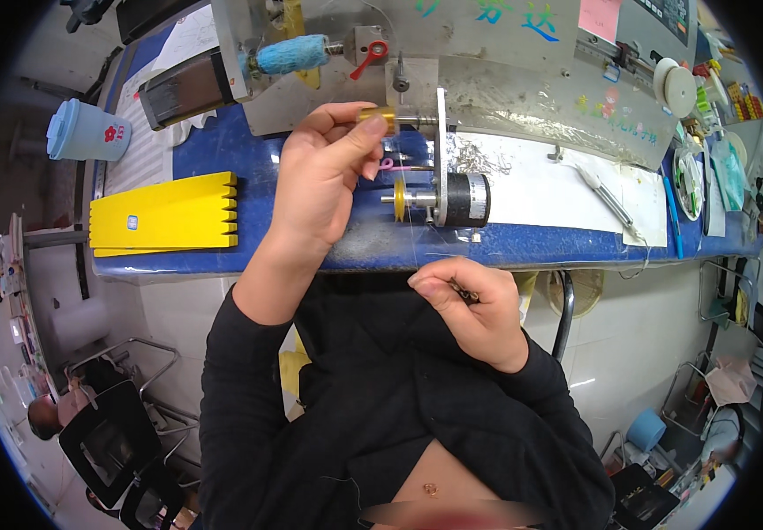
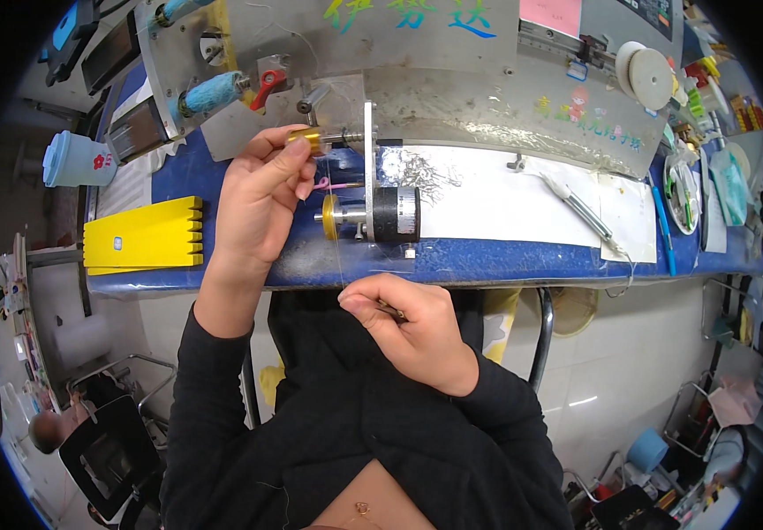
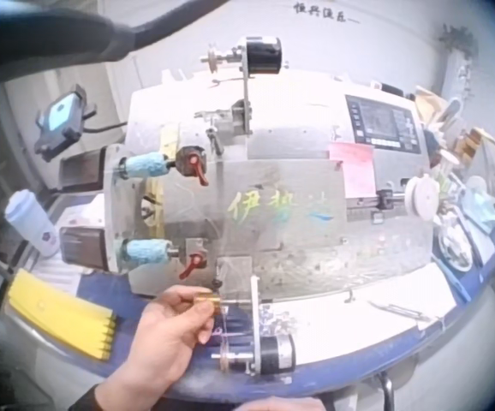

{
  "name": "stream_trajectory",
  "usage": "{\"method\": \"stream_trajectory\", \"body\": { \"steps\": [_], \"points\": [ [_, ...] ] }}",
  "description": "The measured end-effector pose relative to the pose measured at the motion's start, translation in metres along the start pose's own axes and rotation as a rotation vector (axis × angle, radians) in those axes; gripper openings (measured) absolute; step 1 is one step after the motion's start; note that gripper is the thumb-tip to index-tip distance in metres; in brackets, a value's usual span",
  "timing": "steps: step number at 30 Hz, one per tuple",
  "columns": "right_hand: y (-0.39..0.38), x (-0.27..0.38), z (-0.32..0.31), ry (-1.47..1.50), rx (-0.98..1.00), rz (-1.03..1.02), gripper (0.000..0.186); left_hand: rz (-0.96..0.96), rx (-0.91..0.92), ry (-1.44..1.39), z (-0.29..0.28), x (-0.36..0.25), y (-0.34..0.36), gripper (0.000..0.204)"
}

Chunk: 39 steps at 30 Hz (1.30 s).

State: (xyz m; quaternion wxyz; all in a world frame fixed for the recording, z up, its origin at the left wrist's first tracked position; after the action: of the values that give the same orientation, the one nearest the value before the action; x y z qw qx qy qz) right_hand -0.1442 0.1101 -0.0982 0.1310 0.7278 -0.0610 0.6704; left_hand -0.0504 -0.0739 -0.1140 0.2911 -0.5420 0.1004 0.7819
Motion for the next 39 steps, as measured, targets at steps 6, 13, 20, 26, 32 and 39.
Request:
{"method": "stream_trajectory", "body": {
  "steps": [6, 13, 20, 26, 32, 39],
  "points": [
    [-0.001, 0.000, 0.000, 0.014, 0.000, -0.012, 0.007, 0.244, -0.027, 0.407, 0.012, -0.015, -0.002, 0.039],
    [-0.003, 0.005, -0.004, 0.038, -0.021, -0.056, 0.007, 0.182, -0.242, 0.299, -0.022, -0.017, -0.055, 0.041],
    [-0.005, 0.005, -0.003, 0.037, 0.009, 0.072, 0.007, -0.331, 0.202, -0.091, 0.001, 0.029, -0.100, 0.038],
    [-0.009, 0.008, -0.005, 0.019, -0.021, 0.060, 0.007, -0.042, 0.085, 0.313, -0.004, 0.018, -0.111, 0.015],
    [-0.010, 0.007, -0.005, 0.031, -0.025, 0.047, 0.007, 0.316, 0.230, 0.535, 0.008, -0.003, -0.114, 0.018],
    [-0.009, 0.010, -0.001, 0.049, -0.022, -0.046, 0.008, 0.761, 0.649, 0.081, 0.015, -0.088, -0.138, 0.022]
  ]
}}
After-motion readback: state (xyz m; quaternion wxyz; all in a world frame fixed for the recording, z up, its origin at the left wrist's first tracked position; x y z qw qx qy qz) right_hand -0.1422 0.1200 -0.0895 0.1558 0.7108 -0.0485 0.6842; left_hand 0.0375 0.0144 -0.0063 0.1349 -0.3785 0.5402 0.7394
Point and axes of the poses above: each hand's wrist, its own y-axis towards the middle knuckle, its own z-axis out of the palm, x = y × z, the point moved 6 cm from there along y, towards the middle knuckle, and after that the axes turned 4 degrees about y, right-handed, at the moved point
